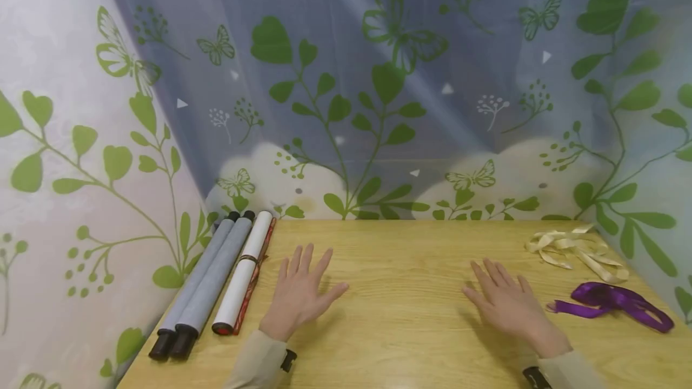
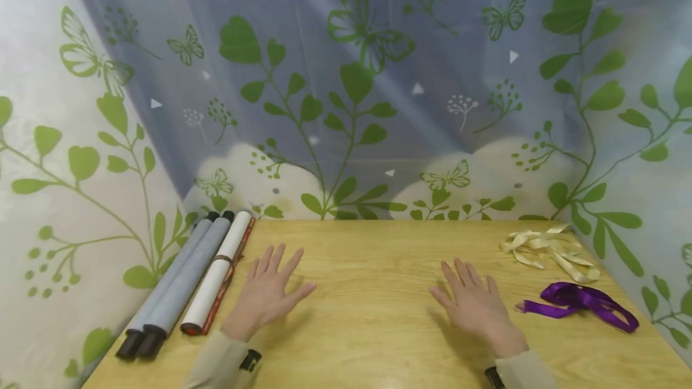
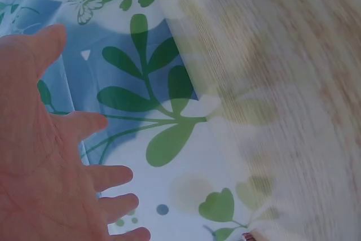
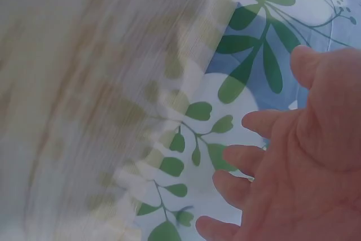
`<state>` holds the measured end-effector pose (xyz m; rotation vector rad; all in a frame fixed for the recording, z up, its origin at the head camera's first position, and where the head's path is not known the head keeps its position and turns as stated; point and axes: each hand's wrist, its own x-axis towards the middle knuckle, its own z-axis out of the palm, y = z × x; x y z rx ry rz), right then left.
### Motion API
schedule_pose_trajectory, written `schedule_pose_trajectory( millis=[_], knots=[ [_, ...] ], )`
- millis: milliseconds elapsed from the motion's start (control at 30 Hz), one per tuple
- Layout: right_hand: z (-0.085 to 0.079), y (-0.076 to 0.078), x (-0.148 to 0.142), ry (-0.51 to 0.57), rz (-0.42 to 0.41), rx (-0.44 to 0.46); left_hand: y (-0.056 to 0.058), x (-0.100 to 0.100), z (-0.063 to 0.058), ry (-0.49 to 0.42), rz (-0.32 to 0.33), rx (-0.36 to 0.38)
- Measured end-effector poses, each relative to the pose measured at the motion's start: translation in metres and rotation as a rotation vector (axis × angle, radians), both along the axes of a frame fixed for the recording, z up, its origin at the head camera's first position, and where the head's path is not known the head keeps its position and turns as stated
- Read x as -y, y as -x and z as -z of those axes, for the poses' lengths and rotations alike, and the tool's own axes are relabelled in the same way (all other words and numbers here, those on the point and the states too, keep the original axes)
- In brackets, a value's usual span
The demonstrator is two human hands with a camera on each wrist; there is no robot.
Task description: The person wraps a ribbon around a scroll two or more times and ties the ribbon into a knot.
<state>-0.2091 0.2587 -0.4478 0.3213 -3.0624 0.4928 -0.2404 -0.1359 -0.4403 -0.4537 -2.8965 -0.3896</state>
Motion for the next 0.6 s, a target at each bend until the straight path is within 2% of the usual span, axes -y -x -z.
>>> schedule_pose_trajectory(
  millis=[167, 233, 400, 500, 600],
  knots=[
    [0.001, 0.003, -0.011, -0.008, 0.008, 0.031, 0.000, 0.000, 0.001, -0.012, 0.004, 0.005],
    [0.000, 0.004, -0.017, -0.027, 0.003, 0.010, 0.002, 0.000, 0.002, -0.019, 0.000, -0.001],
    [0.001, 0.007, -0.037, -0.035, -0.021, -0.054, 0.007, -0.001, 0.001, -0.078, 0.016, -0.067],
    [0.004, 0.009, -0.051, -0.004, -0.033, -0.038, 0.009, -0.003, 0.000, -0.109, 0.017, -0.105],
    [0.006, 0.009, -0.065, -0.018, -0.047, -0.050, 0.009, -0.004, -0.001, -0.125, 0.001, -0.109]
  ],
)
